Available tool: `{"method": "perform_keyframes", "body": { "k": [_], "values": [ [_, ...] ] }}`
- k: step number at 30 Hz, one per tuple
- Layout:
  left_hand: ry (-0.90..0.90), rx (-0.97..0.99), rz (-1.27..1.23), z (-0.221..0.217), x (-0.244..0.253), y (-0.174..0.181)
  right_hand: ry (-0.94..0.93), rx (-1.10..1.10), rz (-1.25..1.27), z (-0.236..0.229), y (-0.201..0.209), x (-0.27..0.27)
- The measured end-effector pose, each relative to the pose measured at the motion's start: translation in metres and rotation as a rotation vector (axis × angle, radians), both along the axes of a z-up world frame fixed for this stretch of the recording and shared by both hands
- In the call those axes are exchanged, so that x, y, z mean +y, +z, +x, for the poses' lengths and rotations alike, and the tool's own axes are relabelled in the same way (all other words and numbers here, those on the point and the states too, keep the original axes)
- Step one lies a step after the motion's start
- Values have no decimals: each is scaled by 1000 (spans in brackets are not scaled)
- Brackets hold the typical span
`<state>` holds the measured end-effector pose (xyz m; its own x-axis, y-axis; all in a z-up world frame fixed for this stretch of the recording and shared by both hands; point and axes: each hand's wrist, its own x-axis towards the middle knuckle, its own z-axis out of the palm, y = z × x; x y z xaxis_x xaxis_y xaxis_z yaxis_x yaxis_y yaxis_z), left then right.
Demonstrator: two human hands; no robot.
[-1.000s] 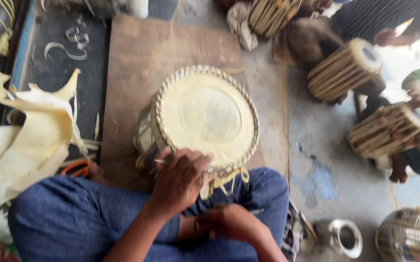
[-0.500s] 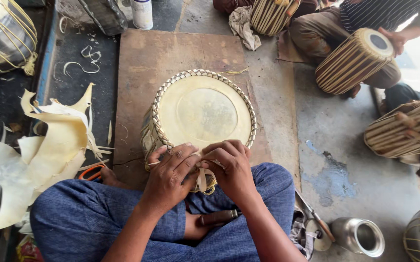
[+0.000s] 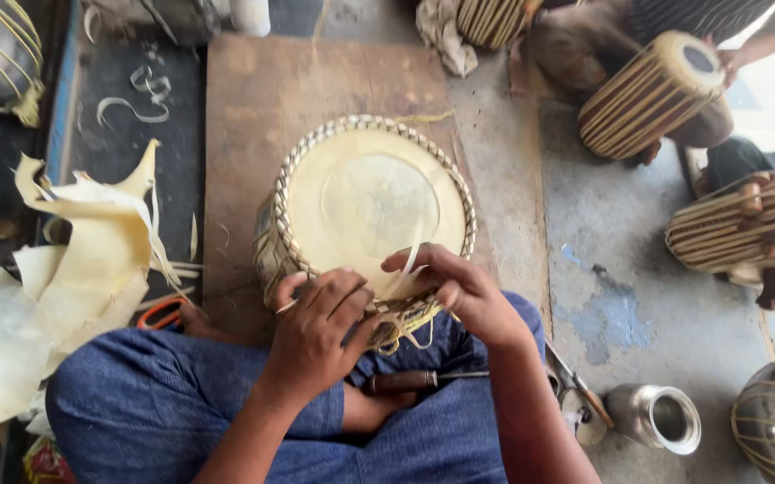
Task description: The person is repairing a traditional drum by weaving a strip of material around the rim. They use a tool to pull the strip through the existing weave and tighten it, working methodically around the drum's edge.
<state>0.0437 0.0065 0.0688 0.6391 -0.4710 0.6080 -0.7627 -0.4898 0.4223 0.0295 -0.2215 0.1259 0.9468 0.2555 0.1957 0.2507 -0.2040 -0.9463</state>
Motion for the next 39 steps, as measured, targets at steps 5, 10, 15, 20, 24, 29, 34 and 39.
{"method": "perform_keyframes", "body": {
  "k": [5,10,15,20,24,29,34,39],
  "values": [
    [65,-70,1,0,-11,0,-136,-417,-453,-7,-18,16],
    [109,-43,-28,-3,-19,-17,-586,-366,-593,5,-56,45],
    [64,-114,-42,12,-25,-18,-574,-383,-442,10,-45,34],
    [50,-110,-8,9,-19,-19,-776,-338,-311,-44,-54,-7],
    [58,-112,-1,5,-16,-17,-412,-114,-701,-88,-105,4],
    [134,-153,17,4,-26,-13,-262,83,-1046,-107,-154,18],
    [173,-170,154,1,-24,-5,-407,124,-556,-131,-99,-32],
    [57,7,114,6,-8,-15,-918,144,-545,-186,-26,-133]
  ]
}}
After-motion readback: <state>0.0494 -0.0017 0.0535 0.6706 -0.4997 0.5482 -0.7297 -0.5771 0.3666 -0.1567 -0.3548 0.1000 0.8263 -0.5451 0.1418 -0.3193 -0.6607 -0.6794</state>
